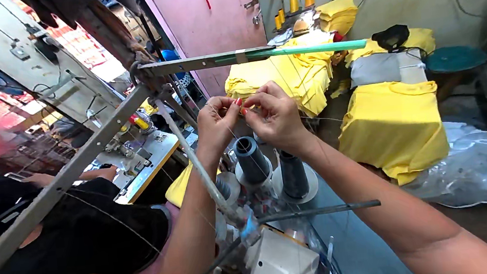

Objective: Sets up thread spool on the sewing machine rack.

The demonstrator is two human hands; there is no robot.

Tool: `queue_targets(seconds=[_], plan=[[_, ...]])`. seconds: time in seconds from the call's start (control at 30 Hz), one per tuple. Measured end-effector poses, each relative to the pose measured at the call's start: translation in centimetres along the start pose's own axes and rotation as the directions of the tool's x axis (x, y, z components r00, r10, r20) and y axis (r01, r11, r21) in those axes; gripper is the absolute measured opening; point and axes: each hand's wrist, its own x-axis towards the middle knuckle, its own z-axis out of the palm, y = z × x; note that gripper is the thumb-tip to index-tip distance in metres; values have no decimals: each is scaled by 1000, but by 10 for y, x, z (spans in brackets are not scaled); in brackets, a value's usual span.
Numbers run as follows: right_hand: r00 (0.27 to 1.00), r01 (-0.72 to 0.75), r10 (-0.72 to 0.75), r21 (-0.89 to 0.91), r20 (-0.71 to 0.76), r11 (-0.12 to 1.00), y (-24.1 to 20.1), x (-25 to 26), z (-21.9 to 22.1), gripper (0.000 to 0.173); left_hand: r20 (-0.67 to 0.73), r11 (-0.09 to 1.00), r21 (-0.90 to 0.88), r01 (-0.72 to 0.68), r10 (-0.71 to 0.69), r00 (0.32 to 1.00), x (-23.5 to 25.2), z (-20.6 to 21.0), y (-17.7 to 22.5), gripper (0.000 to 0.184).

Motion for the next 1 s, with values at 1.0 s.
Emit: queue_targets(seconds=[1.0], plan=[[998,58,-58,-11,14,998,5,2,4,14,9,995,-100,-15,16,1000,-3,0,0,6]])
